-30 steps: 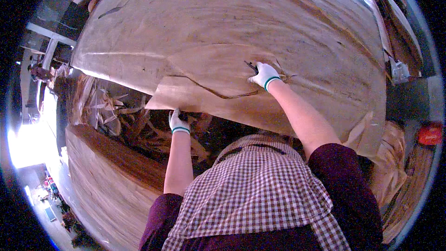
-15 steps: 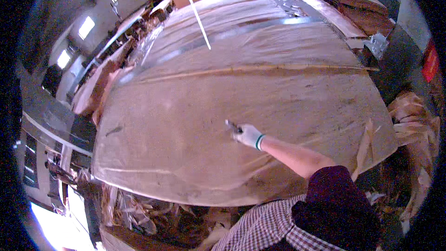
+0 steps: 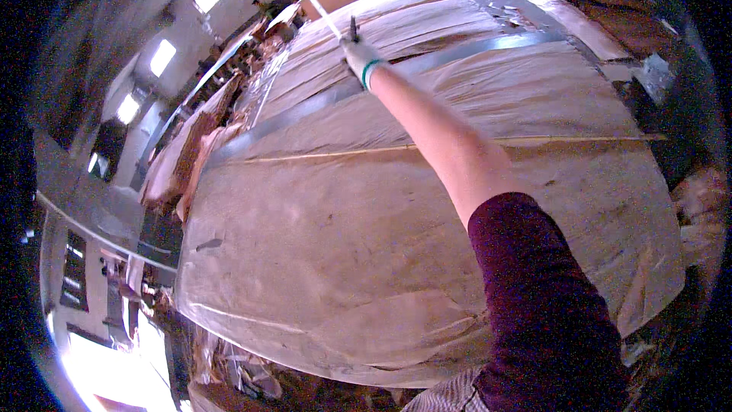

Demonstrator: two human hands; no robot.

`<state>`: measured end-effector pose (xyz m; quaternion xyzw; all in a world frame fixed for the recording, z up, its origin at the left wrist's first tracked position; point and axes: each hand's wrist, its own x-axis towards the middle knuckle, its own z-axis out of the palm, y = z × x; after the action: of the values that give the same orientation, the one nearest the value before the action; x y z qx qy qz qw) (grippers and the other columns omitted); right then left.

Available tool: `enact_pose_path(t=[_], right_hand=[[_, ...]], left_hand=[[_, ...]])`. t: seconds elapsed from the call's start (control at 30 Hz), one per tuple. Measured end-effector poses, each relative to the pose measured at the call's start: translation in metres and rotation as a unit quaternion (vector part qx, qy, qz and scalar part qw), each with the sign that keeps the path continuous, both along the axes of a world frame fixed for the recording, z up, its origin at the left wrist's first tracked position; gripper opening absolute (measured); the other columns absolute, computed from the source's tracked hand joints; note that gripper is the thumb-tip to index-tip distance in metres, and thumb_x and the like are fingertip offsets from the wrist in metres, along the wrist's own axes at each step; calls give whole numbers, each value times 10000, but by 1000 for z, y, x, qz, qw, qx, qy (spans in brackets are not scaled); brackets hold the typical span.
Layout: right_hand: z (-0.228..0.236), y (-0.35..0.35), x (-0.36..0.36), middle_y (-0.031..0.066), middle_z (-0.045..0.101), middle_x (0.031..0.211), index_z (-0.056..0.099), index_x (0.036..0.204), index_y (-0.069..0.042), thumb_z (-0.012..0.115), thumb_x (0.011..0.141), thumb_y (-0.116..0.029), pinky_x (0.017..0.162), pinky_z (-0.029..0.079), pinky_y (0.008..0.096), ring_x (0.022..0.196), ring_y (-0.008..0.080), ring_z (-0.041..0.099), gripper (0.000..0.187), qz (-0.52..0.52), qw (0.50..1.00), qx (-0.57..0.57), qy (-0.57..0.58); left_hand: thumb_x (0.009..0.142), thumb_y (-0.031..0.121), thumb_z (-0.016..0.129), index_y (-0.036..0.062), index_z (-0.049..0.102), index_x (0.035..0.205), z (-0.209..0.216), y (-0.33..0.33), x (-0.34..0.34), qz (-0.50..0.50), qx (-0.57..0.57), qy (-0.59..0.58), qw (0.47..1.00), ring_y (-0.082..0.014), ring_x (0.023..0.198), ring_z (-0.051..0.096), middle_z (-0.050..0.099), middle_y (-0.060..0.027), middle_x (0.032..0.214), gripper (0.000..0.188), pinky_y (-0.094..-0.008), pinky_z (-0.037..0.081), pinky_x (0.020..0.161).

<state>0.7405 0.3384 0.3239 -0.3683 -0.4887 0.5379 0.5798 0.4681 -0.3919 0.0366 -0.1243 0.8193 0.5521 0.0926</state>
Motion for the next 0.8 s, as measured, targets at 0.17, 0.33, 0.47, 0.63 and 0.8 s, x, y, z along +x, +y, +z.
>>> enact_pose_path(t=[0.17,0.33,0.47,0.63,0.8], right_hand=[[20,74,-22,43,563,769,520,961,-120,547,855,-456,504,418,338,636,172,510,353,30,999,21,33],[36,100,16,39,617,953,568,1079,-76,568,877,-356,737,446,258,844,126,566,345,105,982,133,82],[32,-35,0,0,613,803,646,923,-67,573,861,-379,649,394,229,692,87,513,327,-2,973,232,-21],[24,-192,49,-31,525,672,642,819,-70,569,858,-279,536,383,250,579,68,438,225,2,975,59,-213],[-41,-332,60,-22,551,777,589,988,-1,560,869,-69,611,424,217,684,59,502,141,197,954,205,-96]], left_hand=[[853,70,469,-2,522,1197,10,-72,11,90,5,46,995,-206,1009,524,549,-85,1168,355,-302,429,858],[828,12,447,-23,510,1206,62,-24,20,89,90,138,982,-194,1007,522,543,-86,1160,385,-284,428,830],[836,20,508,-22,546,1180,112,8,11,28,138,211,967,-185,1002,549,576,-86,1136,348,-286,438,873],[862,38,517,-33,562,1164,165,166,8,-195,200,252,926,-158,1024,553,596,-90,1128,313,-264,405,914],[915,206,529,-21,566,1164,269,290,105,-544,274,161,777,-147,1007,561,607,-84,1112,339,-272,414,891]])
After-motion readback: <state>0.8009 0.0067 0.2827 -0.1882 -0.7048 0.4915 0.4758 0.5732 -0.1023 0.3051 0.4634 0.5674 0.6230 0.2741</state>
